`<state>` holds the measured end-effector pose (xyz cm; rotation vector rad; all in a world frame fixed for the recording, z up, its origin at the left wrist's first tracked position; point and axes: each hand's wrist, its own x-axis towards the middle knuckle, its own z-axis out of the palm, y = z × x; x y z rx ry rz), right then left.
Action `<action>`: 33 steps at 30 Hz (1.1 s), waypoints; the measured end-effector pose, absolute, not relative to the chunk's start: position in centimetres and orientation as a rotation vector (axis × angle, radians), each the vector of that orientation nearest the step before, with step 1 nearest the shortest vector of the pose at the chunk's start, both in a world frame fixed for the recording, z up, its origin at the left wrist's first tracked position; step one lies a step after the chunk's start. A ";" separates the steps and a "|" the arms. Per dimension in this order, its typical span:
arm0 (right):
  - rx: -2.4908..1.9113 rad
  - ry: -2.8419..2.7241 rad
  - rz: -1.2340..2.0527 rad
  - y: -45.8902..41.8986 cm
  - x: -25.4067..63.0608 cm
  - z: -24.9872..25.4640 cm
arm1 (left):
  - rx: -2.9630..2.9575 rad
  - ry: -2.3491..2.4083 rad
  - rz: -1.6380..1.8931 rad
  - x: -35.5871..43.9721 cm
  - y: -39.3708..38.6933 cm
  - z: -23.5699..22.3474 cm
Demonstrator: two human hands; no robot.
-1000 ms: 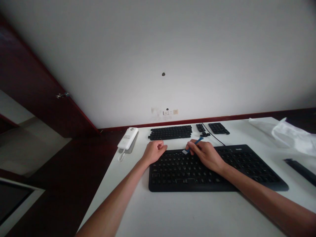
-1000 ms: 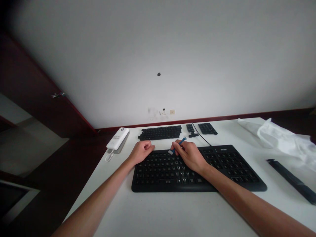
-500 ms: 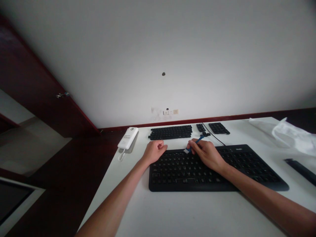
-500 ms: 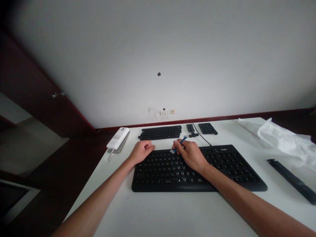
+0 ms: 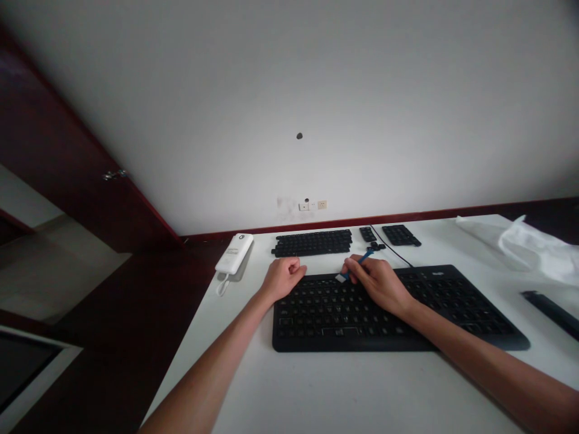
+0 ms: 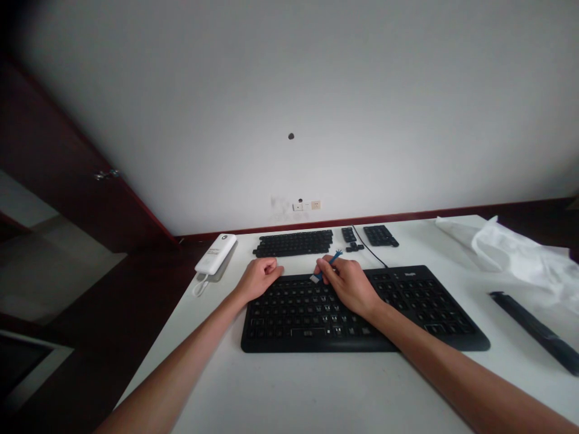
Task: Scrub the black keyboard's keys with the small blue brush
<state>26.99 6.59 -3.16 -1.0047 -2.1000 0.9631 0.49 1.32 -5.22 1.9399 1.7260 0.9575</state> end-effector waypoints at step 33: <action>-0.984 -2.124 0.960 6.5 27.0 -3.0 | 1.927 1.743 0.942 0.5 1.3 -5.1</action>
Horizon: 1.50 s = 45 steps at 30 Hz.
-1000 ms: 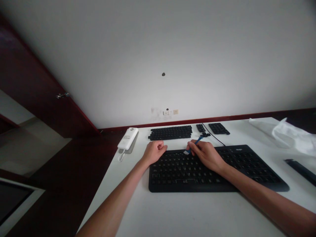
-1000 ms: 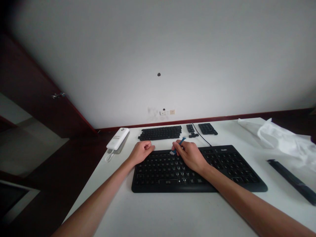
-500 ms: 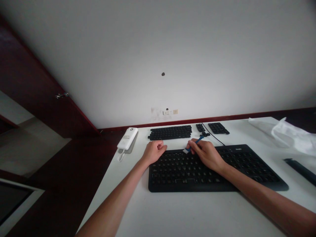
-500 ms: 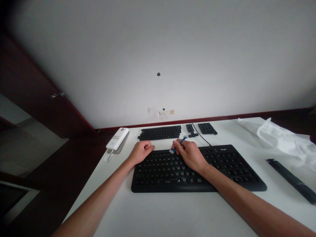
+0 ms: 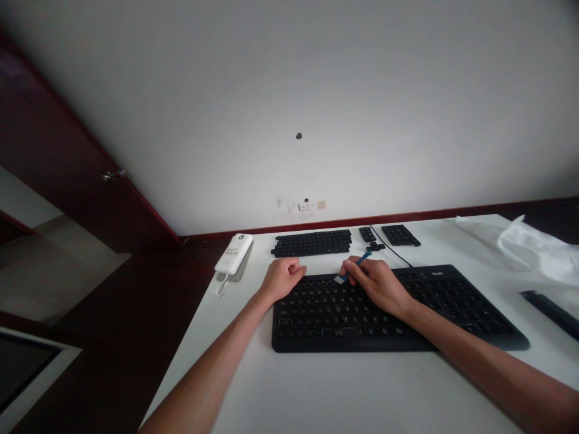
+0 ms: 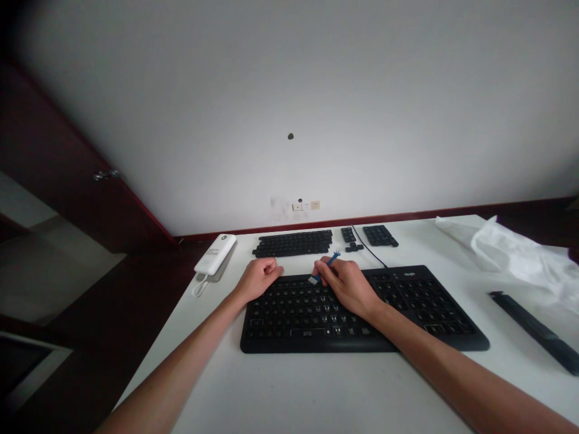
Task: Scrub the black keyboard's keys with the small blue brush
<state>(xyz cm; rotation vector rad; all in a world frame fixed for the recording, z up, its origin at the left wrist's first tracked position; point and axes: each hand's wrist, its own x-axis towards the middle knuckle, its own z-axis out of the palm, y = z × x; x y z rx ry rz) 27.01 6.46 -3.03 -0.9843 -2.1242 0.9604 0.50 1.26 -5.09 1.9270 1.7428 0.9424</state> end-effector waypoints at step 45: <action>-0.974 -2.178 0.935 6.5 27.0 -3.0 | 1.919 1.738 0.943 0.5 1.2 -5.2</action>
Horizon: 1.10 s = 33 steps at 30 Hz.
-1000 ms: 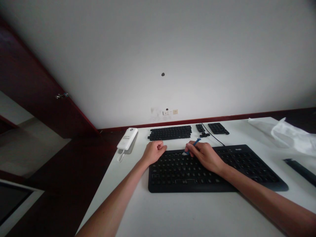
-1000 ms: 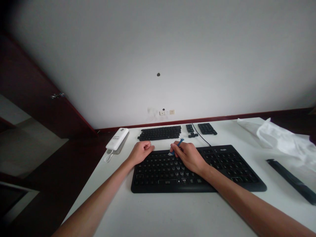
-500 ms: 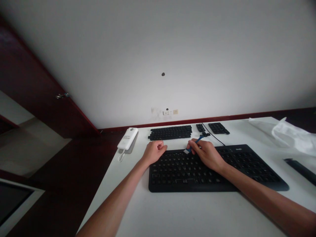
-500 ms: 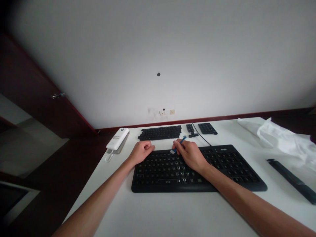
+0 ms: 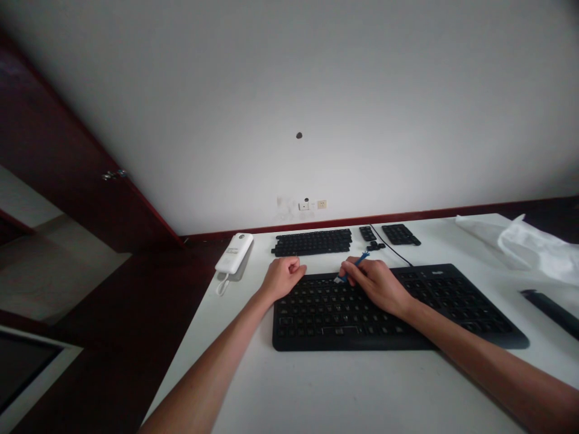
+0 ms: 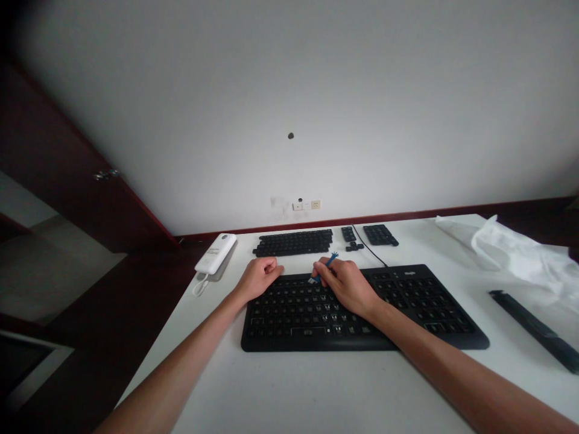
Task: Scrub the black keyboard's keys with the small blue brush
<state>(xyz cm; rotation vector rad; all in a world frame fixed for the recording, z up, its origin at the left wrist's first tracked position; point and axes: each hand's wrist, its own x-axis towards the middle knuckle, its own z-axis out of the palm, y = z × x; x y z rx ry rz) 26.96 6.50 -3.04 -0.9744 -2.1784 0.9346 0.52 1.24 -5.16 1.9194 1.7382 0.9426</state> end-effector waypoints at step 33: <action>-1.012 -2.135 0.932 6.4 26.9 -2.9 | 1.921 1.735 0.947 0.4 1.4 -5.4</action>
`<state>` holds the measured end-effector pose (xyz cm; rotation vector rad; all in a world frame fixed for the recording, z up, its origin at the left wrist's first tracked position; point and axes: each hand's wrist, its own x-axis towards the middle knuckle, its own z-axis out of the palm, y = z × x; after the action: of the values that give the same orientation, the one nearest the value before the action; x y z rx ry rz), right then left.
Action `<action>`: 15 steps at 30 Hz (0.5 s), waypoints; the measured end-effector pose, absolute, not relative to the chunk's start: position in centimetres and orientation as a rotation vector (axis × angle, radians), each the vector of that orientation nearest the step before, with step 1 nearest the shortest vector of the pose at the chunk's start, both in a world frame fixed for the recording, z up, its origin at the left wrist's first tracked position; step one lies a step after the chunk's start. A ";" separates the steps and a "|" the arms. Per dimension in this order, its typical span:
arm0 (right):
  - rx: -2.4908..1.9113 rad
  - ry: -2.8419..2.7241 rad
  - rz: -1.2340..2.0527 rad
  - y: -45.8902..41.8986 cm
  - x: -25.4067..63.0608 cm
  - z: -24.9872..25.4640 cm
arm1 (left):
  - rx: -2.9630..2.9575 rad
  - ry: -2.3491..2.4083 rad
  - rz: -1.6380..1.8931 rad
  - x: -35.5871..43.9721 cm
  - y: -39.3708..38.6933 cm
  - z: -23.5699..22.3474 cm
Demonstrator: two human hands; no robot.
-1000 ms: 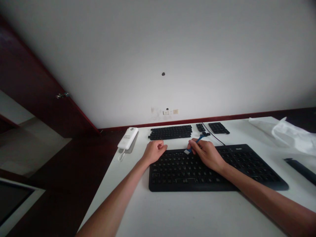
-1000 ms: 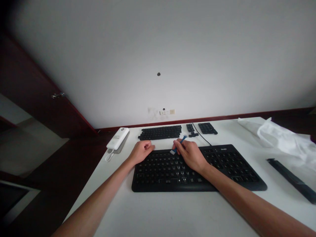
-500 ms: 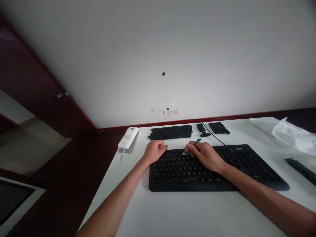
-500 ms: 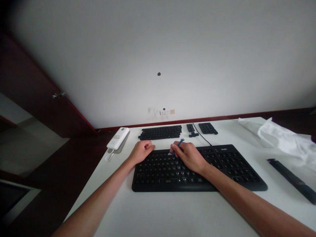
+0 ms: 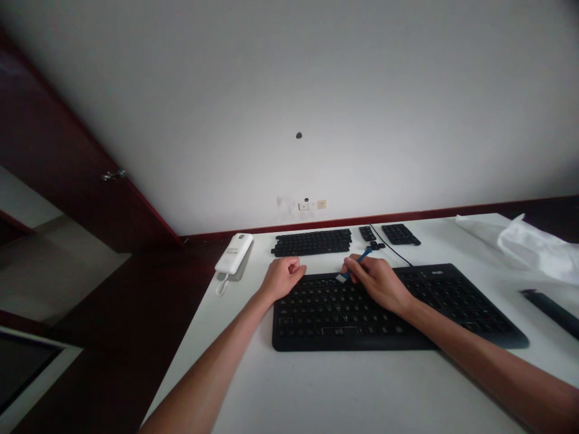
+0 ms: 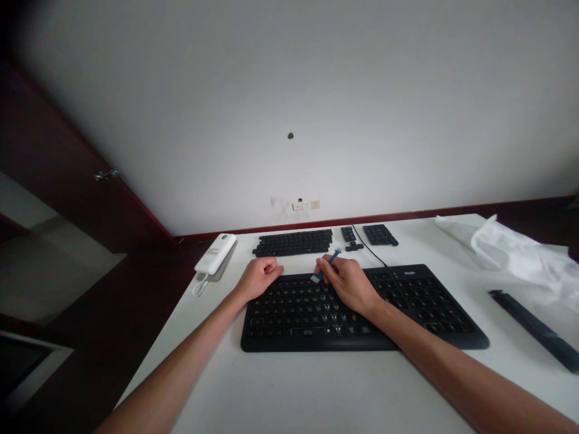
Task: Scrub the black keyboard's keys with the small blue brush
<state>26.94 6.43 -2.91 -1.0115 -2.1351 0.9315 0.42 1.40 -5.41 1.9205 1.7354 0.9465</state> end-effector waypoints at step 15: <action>-0.986 -2.125 0.940 6.3 27.1 -2.9 | 1.913 1.737 0.948 0.5 1.4 -5.3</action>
<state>27.07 6.31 -2.86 -0.9860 -2.1251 0.9402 0.47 1.35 -5.32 1.9132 1.7373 0.9480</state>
